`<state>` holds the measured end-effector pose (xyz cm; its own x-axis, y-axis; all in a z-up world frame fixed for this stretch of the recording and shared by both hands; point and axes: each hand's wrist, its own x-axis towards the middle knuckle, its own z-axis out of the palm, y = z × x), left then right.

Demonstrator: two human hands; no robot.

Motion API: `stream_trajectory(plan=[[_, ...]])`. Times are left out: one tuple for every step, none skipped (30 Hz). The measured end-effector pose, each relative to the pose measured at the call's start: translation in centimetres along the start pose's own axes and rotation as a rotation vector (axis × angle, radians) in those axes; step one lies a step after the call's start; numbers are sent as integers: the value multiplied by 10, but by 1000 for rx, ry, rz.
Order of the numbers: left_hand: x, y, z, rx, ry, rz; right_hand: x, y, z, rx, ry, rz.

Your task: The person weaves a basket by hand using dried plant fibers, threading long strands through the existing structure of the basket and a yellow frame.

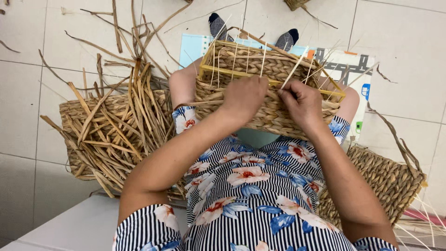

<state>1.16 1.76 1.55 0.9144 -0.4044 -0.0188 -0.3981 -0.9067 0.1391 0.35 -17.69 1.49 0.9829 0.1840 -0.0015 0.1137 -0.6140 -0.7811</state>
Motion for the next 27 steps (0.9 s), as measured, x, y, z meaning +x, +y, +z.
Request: stream_trajectory(plan=[[3, -1, 1, 3, 2, 3, 0, -3, -3, -13, 15, -27], [7, -3, 3, -11, 34, -5, 0, -6, -6, -12, 19, -27], [10, -4, 4, -28, 62, -7, -3, -9, -9, -8, 54, -57], [10, -5, 6, -27, 59, 1, -5, -11, -10, -4, 89, -87], [9, -6, 7, -40, 82, 13, -7, -14, -10, -3, 91, -82], [5, -6, 6, -52, 105, 25, -8, -16, -9, -104, 122, -186], [1, -7, 5, -52, 100, 29, -9, -18, -6, -205, 152, -290], [-4, -8, 2, -68, 154, 46, -8, -20, -2, -203, 153, -284], [-9, -8, -1, -83, 210, 65, -3, -21, 4, -275, 96, -352], [-13, -8, -5, -82, 208, 72, 1, -22, 6, -346, 39, -420], [-19, -9, -9, -97, 417, 176, 4, -21, 6, -347, 47, -419], [-22, -10, -12, -112, 624, 283, 9, -21, 7, -319, 35, -383], [-27, -9, -12, -112, 619, 286, 9, -20, 10, -287, 16, -343], [-34, -8, -10, -113, 593, 285, 7, -19, 12, -285, 17, -338], [-37, -7, -8, -114, 568, 278, 6, -18, 13, -307, 2, -297], [-40, -6, -5, -115, 565, 276, 5, -16, 14, -329, -13, -256], [-38, -6, -3, -58, 438, 236, 4, -16, 14, -331, -12, -261], [-35, -7, -2, -2, 310, 198, 3, -16, 14, -289, 33, -312], [-35, -4, 0, -5, 310, 201, 0, -16, 14, -247, 78, -354], [-34, -2, 1, -126, 287, 171, -3, -15, 15, -250, 79, -350], [-34, 0, 2, -248, 262, 130, -5, -14, 17, -265, 104, -347], [-35, 2, 3, -253, 260, 123, -7, -13, 19, -281, 128, -343], [-30, 0, 0, -536, 105, -77, -6, -14, 20, -278, 128, -355], [-26, -2, -3, -817, -55, -277, -4, -14, 20, -301, 119, -340], [-25, 0, -3, -815, -56, -280, -7, -14, 22, -322, 108, -314], [-23, 1, -3, -837, 145, -165, -9, -13, 23, -319, 106, -315], [-19, 3, -1, -853, 348, -43, -10, -11, 24, -266, 144, -341]])
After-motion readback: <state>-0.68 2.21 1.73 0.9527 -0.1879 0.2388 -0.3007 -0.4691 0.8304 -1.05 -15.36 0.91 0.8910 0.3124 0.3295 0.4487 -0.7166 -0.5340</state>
